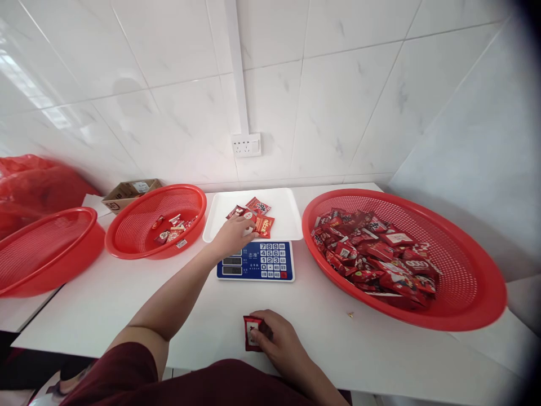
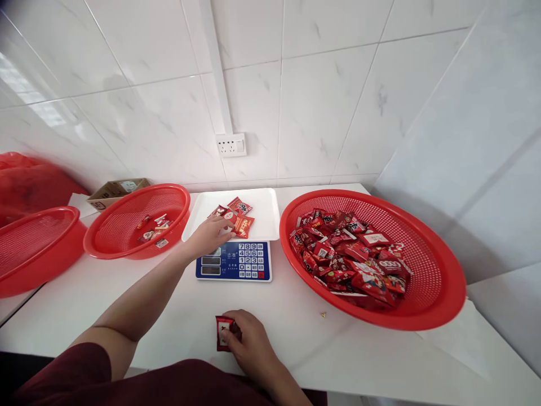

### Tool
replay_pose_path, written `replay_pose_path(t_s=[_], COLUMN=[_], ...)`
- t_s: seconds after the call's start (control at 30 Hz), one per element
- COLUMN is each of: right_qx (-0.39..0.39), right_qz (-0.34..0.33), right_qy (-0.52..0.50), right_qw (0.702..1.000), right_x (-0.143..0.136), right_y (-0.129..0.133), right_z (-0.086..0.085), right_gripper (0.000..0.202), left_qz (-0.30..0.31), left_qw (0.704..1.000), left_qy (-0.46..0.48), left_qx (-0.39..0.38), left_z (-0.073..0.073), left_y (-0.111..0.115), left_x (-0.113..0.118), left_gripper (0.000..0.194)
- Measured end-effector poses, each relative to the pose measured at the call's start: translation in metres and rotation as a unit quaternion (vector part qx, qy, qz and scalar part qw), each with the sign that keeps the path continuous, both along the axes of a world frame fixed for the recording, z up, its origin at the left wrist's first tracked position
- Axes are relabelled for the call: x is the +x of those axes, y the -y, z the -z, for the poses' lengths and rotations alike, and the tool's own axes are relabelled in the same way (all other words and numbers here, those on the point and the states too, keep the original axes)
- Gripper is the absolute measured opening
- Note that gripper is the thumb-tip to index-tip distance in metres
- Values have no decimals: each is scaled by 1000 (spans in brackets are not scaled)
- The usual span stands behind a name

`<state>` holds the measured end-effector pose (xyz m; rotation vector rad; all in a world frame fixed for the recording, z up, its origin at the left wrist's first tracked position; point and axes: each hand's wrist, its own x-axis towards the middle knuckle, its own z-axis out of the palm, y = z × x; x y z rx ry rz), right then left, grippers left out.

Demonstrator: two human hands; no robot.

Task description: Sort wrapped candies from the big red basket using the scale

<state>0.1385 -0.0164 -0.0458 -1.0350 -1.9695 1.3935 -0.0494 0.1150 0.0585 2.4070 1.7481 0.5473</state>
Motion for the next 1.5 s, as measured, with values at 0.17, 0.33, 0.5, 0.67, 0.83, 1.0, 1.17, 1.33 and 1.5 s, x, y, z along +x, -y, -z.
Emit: replay_pose_path(t_s=[0.17,0.33,0.5,0.67,0.83,1.0,1.17,1.33,1.5], right_qx=[-16,-107,-174,-171,-165,-177,-154,-128,-91], right_qz=[8,60,134,181,237,202,169,137,136], right_qy=[-24,-104,-240,-262,-274,-252,-190,-87,-44], right_qw=[1000,987,946,932,917,930,955,978,986], right_x=[0,-1,-2,1,5,8,9,8,1], right_y=[0,-2,-7,-10,-11,-12,-11,-9,-10], right_z=[2,6,12,15,23,27,26,14,3], right_gripper=[24,19,26,26,26,23,23,37,38], left_qz=[-18,55,12,30,75,68,39,20,3], left_qw=[993,975,946,925,917,903,866,798,771], left_qy=[111,205,296,330,338,370,429,498,526], left_qx=[44,-65,-130,-184,-198,-207,-252,-339,-359], left_z=[-11,12,51,68,75,82,77,77,79], left_y=[34,90,115,123,125,124,123,123,121], left_x=[12,23,27,28,29,28,26,23,19], left_gripper=[21,30,26,35,35,28,24,22,24])
